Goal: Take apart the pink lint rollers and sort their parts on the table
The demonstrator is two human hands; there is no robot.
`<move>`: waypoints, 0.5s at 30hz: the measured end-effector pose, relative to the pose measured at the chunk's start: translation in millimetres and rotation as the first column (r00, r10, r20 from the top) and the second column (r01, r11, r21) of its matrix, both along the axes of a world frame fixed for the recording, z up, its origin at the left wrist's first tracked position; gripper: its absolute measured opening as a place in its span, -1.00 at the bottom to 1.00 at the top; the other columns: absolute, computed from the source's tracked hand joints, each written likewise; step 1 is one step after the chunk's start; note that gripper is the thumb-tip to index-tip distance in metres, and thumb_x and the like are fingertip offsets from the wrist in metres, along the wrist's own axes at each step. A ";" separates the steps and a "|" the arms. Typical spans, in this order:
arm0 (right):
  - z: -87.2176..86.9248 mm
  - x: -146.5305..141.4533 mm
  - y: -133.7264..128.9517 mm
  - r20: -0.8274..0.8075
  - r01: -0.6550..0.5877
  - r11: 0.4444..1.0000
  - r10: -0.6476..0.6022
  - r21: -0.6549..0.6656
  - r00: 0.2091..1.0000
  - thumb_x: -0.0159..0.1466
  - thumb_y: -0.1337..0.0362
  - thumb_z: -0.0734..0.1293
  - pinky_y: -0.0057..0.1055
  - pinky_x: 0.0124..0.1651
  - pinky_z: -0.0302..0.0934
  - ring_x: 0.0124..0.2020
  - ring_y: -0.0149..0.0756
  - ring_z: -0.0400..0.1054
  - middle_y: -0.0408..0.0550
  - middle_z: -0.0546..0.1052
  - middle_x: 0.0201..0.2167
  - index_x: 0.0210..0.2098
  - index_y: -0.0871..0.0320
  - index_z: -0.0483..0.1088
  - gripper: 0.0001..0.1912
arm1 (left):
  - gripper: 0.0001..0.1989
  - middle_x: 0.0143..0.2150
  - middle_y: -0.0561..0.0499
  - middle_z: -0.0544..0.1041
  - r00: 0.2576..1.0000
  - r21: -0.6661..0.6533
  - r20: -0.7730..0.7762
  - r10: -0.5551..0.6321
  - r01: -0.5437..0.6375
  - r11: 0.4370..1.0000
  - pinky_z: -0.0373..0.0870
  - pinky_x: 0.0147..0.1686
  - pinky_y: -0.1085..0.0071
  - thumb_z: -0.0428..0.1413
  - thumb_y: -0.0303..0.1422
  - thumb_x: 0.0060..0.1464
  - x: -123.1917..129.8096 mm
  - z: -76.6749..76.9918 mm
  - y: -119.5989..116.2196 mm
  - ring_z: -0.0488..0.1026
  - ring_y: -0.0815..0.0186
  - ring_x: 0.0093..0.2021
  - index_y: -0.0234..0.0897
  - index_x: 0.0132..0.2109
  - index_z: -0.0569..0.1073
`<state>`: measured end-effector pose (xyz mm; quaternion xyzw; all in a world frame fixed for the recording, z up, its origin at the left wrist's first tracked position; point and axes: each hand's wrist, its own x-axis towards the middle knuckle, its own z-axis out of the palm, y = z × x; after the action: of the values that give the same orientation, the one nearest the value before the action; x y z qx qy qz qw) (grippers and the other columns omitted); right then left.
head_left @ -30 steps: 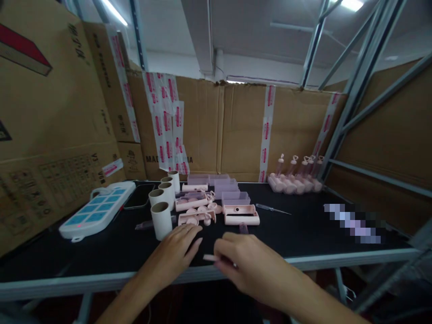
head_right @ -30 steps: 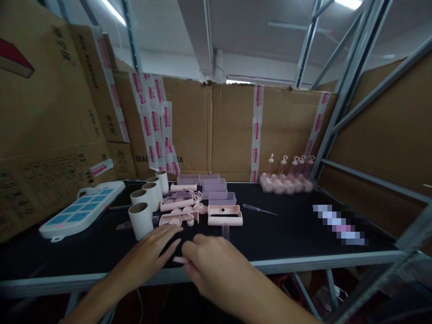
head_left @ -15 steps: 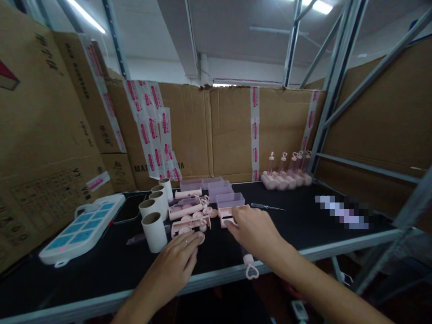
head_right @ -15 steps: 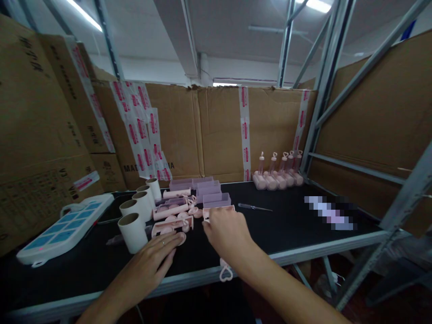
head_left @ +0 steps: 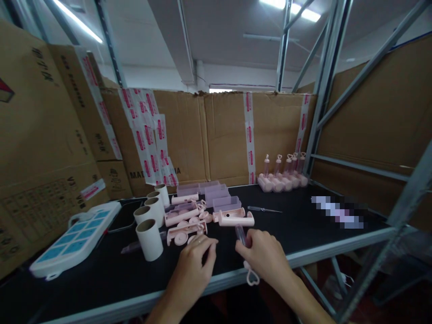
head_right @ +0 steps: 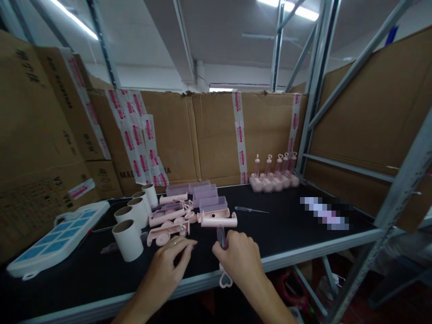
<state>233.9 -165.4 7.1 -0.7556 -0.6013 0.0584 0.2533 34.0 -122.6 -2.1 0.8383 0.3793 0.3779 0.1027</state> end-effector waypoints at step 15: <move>1.0 60.5 39.1 0.059 -0.054 0.917 0.033 0.396 0.998 0.46 0.23 0.18 -0.30 0.02 0.20 -0.07 -0.14 0.39 0.07 0.52 -0.11 -0.05 0.17 0.45 -0.75 | -0.64 -0.29 -0.05 0.58 0.700 -0.149 0.694 -0.168 0.368 0.918 0.48 -0.30 0.44 0.15 -0.07 0.24 57.0 53.5 55.2 0.53 0.30 -0.31 -0.32 -0.18 0.50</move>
<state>294.4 -126.3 8.1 -0.6761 -0.6235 -0.0785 0.3847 91.0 -67.4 51.4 0.6700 0.2385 0.5766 0.4021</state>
